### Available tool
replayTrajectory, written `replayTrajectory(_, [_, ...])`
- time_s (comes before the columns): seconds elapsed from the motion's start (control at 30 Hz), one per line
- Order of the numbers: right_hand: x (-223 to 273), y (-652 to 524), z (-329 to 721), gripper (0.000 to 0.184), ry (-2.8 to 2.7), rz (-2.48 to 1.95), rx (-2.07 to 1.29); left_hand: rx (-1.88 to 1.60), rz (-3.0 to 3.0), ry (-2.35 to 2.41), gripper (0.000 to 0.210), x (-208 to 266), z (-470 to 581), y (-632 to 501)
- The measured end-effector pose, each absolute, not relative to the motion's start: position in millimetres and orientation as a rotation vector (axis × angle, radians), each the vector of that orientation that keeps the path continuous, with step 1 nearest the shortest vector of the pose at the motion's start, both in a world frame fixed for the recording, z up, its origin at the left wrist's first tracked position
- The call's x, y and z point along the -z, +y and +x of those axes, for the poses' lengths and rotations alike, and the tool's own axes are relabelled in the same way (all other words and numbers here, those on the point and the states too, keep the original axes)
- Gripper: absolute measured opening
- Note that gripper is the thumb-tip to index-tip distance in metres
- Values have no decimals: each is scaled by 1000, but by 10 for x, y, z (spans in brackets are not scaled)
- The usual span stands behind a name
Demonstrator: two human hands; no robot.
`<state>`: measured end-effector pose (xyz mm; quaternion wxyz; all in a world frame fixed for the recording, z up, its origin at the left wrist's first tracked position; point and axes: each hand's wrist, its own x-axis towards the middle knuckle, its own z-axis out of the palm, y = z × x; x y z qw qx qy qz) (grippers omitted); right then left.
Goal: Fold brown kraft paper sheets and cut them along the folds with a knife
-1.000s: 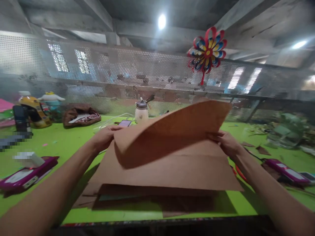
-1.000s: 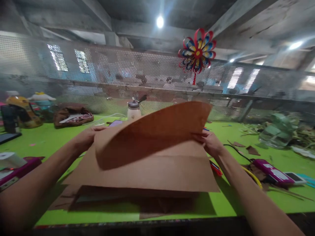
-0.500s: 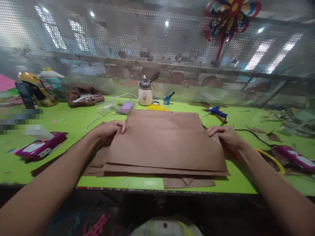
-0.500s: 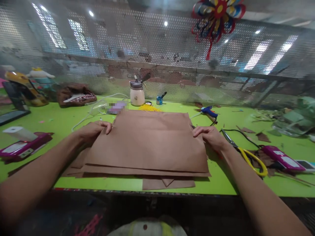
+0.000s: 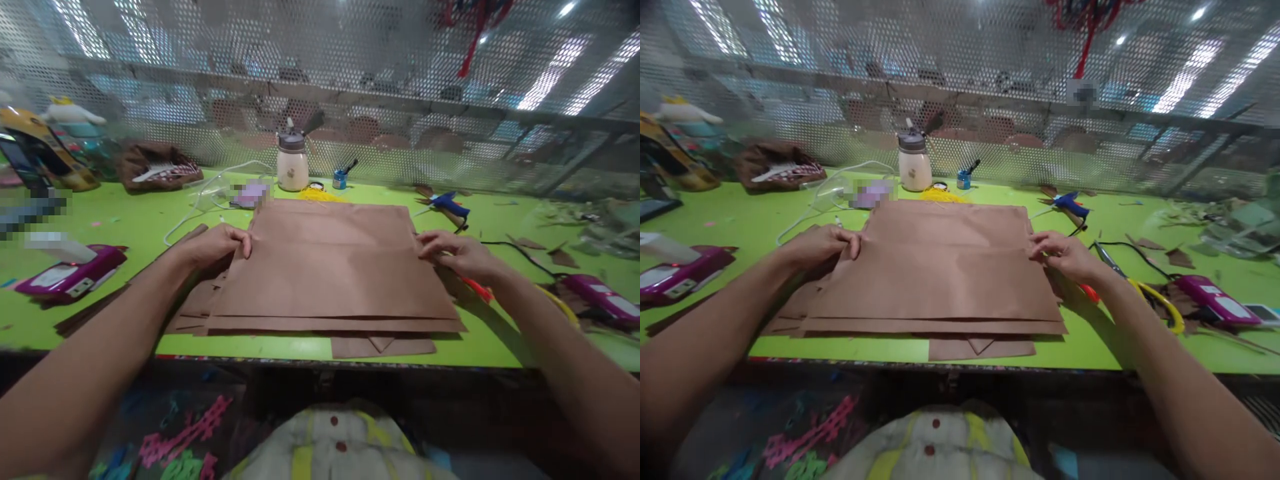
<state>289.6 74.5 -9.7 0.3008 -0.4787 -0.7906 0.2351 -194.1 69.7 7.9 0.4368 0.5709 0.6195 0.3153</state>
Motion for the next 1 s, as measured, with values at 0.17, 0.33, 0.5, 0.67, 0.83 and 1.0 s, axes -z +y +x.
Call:
replayTrajectory(0.17, [-323,155,2185,45,-2564,-953,-193,-719,1524,1535,11,-70,-1965,713])
replayTrajectory(0.33, [-114,-177,1579,58,-2764,-880,20,-751,1577,1493,10,-28,-1995,721])
replayTrajectory(0.5, [117,-126,1556,48,-2755,-942,156,-787,1492,1474,7,-35,-1980,690])
replayTrajectory(0.67, [18,-212,1540,57,-2806,-975,134,-860,1356,1391,6,-22,-1978,663])
replayTrajectory(0.83, [88,-167,1460,42,-2866,-995,213,-874,1304,1381,6,10,-1992,655])
replayTrajectory(1.0, [195,-148,1458,30,-2794,-836,417,-897,1383,1481,9,32,-2005,697])
